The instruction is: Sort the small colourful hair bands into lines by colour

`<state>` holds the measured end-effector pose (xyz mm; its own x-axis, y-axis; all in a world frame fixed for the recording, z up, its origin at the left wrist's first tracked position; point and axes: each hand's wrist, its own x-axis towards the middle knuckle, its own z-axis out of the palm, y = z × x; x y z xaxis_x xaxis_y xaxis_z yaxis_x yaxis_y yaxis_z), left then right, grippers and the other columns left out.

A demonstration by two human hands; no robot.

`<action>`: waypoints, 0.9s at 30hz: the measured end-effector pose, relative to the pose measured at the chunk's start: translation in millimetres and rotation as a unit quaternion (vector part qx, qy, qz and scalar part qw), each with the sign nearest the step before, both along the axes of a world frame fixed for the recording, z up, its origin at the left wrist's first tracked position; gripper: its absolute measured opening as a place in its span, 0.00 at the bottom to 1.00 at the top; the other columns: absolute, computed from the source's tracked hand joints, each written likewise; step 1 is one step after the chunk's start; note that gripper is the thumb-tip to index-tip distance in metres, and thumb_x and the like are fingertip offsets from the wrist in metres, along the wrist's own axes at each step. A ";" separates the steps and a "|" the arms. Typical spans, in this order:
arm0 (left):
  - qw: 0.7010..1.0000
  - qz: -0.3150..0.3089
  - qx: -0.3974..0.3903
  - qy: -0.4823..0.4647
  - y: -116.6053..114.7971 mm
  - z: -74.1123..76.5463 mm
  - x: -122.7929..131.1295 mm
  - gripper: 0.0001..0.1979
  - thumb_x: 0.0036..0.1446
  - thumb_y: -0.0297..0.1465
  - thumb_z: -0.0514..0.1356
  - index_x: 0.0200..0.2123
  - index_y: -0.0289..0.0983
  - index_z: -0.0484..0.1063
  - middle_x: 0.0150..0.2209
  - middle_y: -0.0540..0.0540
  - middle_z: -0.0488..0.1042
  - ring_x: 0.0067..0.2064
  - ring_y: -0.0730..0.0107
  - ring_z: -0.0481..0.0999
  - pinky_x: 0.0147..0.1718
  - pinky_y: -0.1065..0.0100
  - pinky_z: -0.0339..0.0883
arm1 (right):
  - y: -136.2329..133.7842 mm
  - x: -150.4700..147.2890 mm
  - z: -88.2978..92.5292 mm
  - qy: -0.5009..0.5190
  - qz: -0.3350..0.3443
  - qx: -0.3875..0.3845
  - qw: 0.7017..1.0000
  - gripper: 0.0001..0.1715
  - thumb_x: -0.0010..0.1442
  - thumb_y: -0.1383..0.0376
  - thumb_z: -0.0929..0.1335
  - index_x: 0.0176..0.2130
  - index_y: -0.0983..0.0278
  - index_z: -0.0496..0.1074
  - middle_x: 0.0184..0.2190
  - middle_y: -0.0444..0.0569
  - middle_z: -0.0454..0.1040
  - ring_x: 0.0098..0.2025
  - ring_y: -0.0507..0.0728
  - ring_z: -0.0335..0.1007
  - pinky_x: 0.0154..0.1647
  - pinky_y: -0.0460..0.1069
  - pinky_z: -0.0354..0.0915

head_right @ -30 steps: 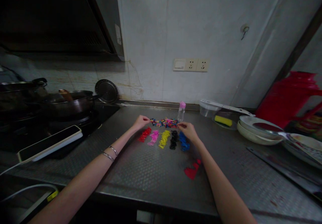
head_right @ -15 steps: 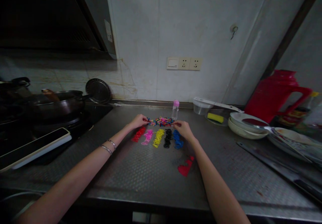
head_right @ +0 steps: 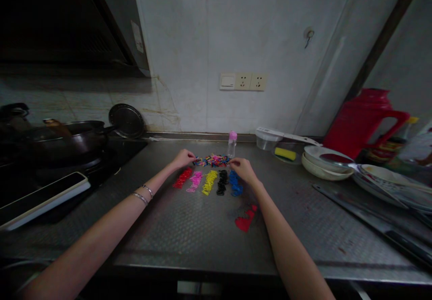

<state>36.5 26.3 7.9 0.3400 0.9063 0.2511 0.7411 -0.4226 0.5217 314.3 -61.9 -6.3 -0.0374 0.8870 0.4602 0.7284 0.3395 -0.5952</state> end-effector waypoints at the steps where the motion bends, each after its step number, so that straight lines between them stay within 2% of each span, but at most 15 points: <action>1: 1.000 0.000 -0.001 -0.013 -1.7 3.2 -0.4 0.11 0.46 0.30 0.58 0.30 0.31 0.78 0.28 0.42 0.76 0.28 0.71 0.70 0.28 0.73 0.60 | -0.1 0.1 0.1 0.001 0.001 0.002 1.000 0.15 0.49 0.67 0.63 0.33 0.68 0.76 0.27 0.49 0.76 0.29 0.53 0.70 0.30 0.44 0.62; 3: 0.999 -0.014 -0.012 -0.042 -7.3 8.8 -1.8 0.11 0.46 0.31 0.58 0.30 0.30 0.77 0.27 0.42 0.76 0.27 0.71 0.70 0.27 0.73 0.60 | -0.4 -0.1 0.5 0.002 0.001 0.004 1.000 0.15 0.49 0.66 0.63 0.33 0.68 0.76 0.27 0.49 0.76 0.29 0.53 0.69 0.30 0.44 0.62; 6: 0.995 -0.066 -0.042 -0.066 -20.5 13.6 -5.9 0.13 0.45 0.34 0.59 0.30 0.30 0.77 0.26 0.44 0.76 0.27 0.71 0.69 0.27 0.73 0.60 | -0.8 -1.0 0.7 -0.001 0.002 0.004 1.000 0.15 0.49 0.66 0.62 0.33 0.68 0.76 0.27 0.49 0.76 0.29 0.53 0.69 0.30 0.44 0.62; 13: 0.976 -0.189 -0.101 -0.049 -53.6 13.7 -14.4 0.13 0.44 0.35 0.60 0.31 0.32 0.77 0.28 0.45 0.76 0.28 0.72 0.70 0.29 0.73 0.60 | -0.6 -3.6 0.3 -0.009 0.005 -0.012 1.000 0.15 0.49 0.67 0.62 0.34 0.68 0.75 0.26 0.49 0.76 0.28 0.53 0.69 0.30 0.44 0.61; 15: 0.971 -0.205 -0.113 -0.047 -58.4 13.5 -15.2 0.14 0.44 0.35 0.60 0.33 0.33 0.77 0.30 0.45 0.76 0.30 0.72 0.70 0.30 0.73 0.61 | -1.4 -5.3 1.7 -0.017 0.007 -0.017 1.000 0.15 0.49 0.67 0.62 0.34 0.67 0.75 0.27 0.49 0.76 0.29 0.53 0.69 0.30 0.44 0.62; 21: 0.982 -0.127 -0.079 -0.115 -53.1 9.3 -23.7 0.14 0.46 0.35 0.58 0.32 0.31 0.77 0.29 0.44 0.76 0.31 0.70 0.71 0.32 0.72 0.61 | -0.6 -16.6 6.5 -0.047 0.018 -0.007 0.999 0.15 0.50 0.67 0.63 0.35 0.66 0.75 0.30 0.49 0.76 0.32 0.54 0.70 0.34 0.45 0.63; 27: 0.984 -0.066 -0.052 -0.157 -41.8 4.0 -32.4 0.16 0.46 0.36 0.58 0.32 0.29 0.77 0.29 0.44 0.76 0.30 0.71 0.70 0.30 0.71 0.60 | 16.7 -38.0 5.2 -0.094 0.063 -0.039 0.993 0.14 0.49 0.69 0.63 0.34 0.63 0.76 0.30 0.47 0.76 0.31 0.52 0.69 0.33 0.43 0.62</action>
<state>4.1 -15.5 11.8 0.3775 0.8856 0.2708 0.4787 -0.4369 0.7615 276.2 -45.2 -1.1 -0.2294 0.9025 0.3645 0.7840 0.3933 -0.4803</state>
